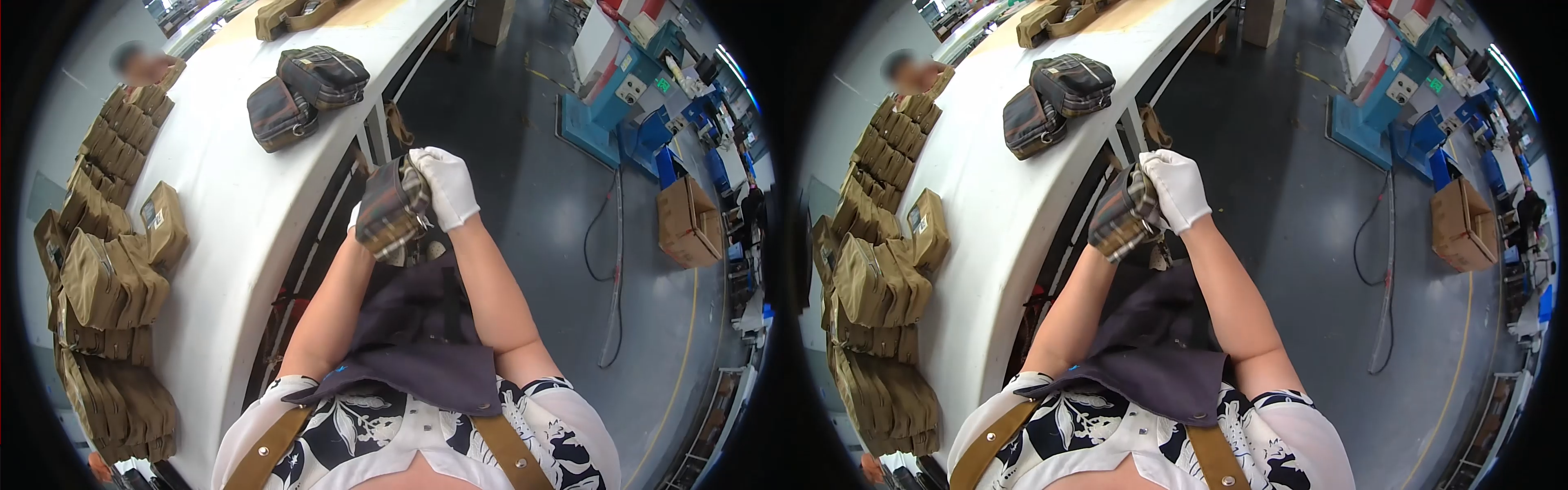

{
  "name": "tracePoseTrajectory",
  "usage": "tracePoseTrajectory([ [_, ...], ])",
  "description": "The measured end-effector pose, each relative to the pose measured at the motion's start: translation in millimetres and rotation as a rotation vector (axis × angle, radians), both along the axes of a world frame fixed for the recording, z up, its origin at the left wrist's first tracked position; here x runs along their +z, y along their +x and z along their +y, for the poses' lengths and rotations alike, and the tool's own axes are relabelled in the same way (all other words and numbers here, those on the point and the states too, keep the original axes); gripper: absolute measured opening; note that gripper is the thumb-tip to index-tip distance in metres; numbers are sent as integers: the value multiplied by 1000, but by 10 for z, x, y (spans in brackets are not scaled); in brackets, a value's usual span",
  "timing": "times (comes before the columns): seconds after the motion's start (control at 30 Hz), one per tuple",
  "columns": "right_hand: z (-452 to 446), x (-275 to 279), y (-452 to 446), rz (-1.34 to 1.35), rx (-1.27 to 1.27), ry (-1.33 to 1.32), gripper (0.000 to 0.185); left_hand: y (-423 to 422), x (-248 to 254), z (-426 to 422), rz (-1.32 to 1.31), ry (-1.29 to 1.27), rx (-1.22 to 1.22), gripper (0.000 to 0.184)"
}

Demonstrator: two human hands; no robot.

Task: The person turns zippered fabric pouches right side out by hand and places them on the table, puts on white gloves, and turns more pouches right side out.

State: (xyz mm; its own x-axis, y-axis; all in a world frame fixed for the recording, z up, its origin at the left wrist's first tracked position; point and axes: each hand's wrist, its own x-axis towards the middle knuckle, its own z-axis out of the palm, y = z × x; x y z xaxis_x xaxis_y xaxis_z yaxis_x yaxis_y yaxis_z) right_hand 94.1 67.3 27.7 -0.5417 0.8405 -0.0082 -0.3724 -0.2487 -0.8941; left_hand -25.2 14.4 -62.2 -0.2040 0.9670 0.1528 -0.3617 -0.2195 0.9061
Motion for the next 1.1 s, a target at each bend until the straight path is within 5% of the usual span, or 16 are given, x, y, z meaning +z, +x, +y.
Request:
tracePoseTrajectory([
  [0.1, 146, -92, -157, 19, 48, -20, 12, 27, 97, -12, -335, -106, 51, 23],
  [0.33, -52, 142, -44, 52, -56, -142, 15, 129, 373, -143, -238, -146, 53, 13],
  [0.47, 57, 93, -90, -128, -3, 144, 19, 143, 288, -141, -473, -235, 96, 11],
  [0.5, 105, -4, -132, -109, 6, 103, 19, 46, -42, -60, -506, -74, 50, 25],
  [0.67, 52, -118, -135, -34, -30, -128, 14, 70, -319, -63, -545, -144, 133, 26],
  [0.8, 35, 50, 33, -22, -93, 32, 12, -96, -151, -273, -394, -138, 379, 33],
  [0.87, -3, 183, 98, -47, -45, 76, 13, -206, 90, -518, -517, 2, 468, 42],
  [0.9, -38, 189, 47, -100, -80, 236, 17, -51, 456, -690, -345, 9, 469, 44],
  [1.0, 94, -7, -155, -90, -73, 99, 22, -102, 640, -914, 426, 126, 596, 39],
  [1.1, 93, -140, -200, -56, -60, -102, 17, -72, 580, -943, 405, 82, 423, 35],
])
